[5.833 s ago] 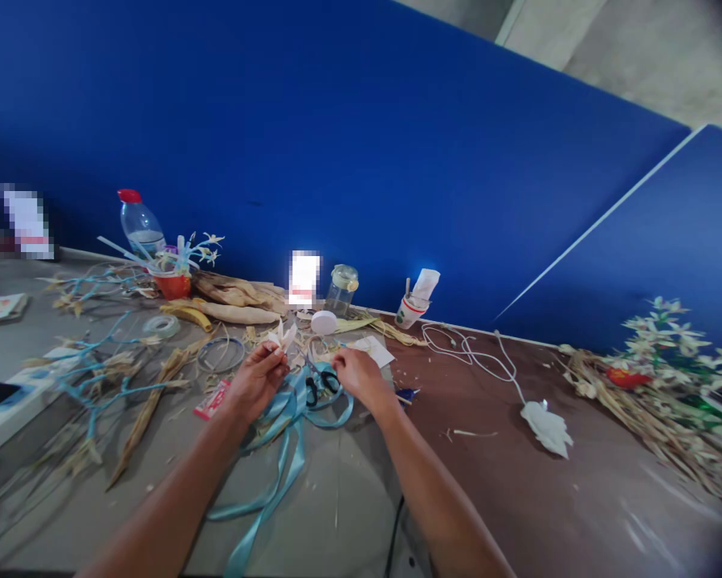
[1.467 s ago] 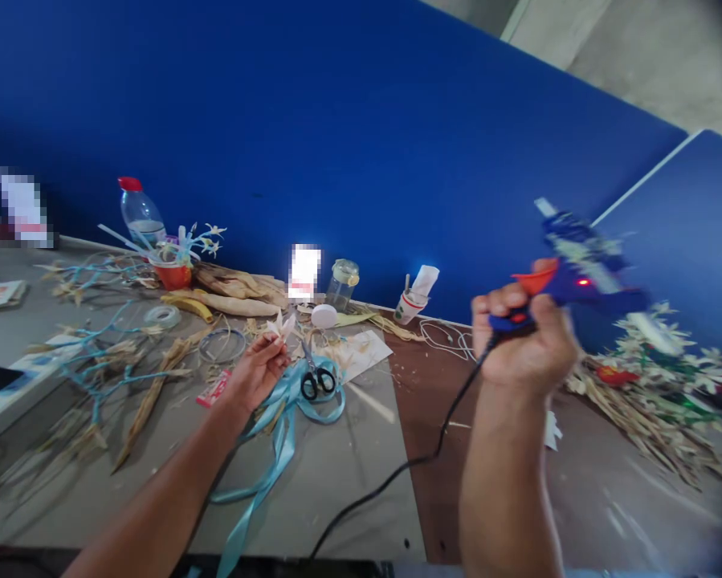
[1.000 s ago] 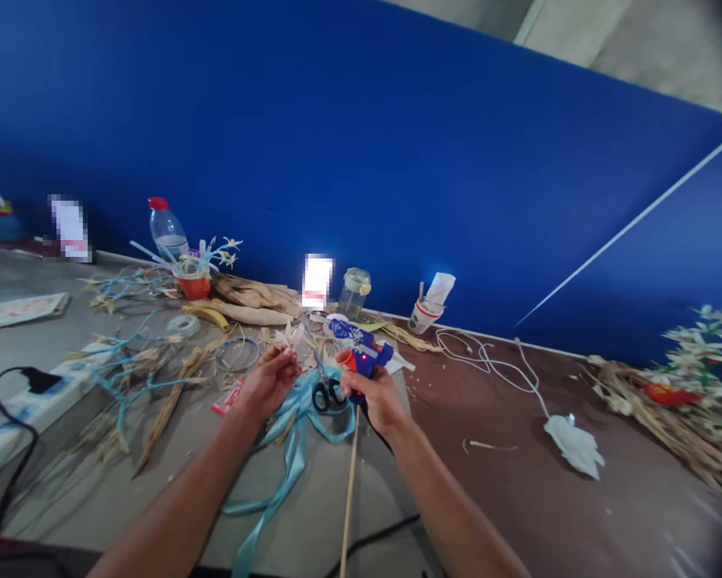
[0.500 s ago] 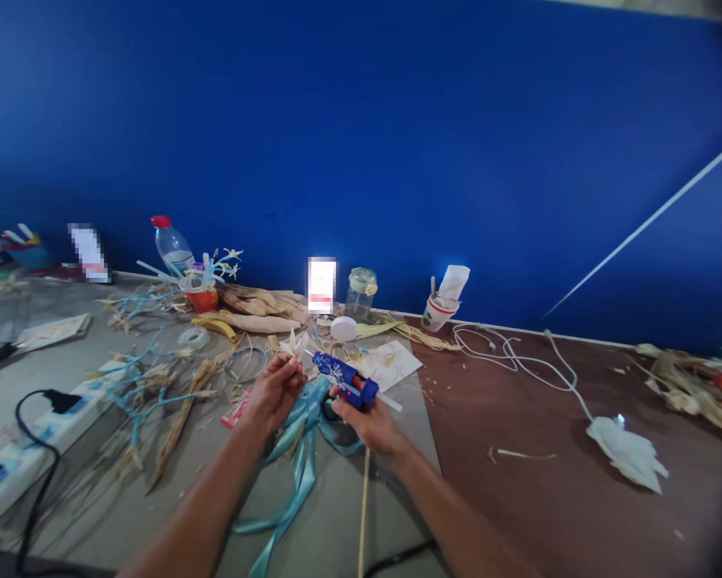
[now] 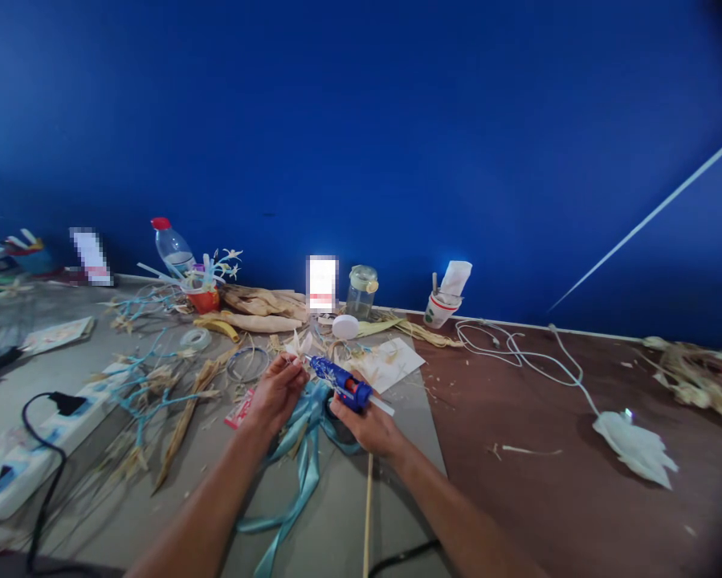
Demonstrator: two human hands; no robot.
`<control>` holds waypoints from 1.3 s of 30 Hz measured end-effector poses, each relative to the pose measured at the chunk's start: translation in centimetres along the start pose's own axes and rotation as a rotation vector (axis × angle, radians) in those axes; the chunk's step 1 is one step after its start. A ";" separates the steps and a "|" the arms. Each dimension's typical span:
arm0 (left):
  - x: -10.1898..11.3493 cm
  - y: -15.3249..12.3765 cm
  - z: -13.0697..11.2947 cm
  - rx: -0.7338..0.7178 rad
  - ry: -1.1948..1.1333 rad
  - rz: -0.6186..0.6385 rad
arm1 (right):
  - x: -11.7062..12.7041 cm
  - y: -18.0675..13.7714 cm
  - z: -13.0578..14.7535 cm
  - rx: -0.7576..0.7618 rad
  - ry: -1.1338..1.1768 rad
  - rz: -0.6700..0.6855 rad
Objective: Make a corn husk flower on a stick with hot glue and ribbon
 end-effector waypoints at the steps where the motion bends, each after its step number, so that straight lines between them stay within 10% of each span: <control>1: 0.0 0.0 0.0 -0.002 0.002 -0.004 | 0.0 0.0 0.0 0.000 -0.021 -0.010; 39: 0.1 0.0 0.1 0.014 -0.042 0.003 | 0.3 0.1 1.3 0.304 -0.152 -0.108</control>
Point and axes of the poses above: each hand's wrist, its own y-axis towards the middle knuckle, its own x-axis out of the back of the hand, z = x × y, the point moved 5 cm from there along y, towards the middle knuckle, and after that the axes turned 13 degrees about -y, right-handed, at the moved point
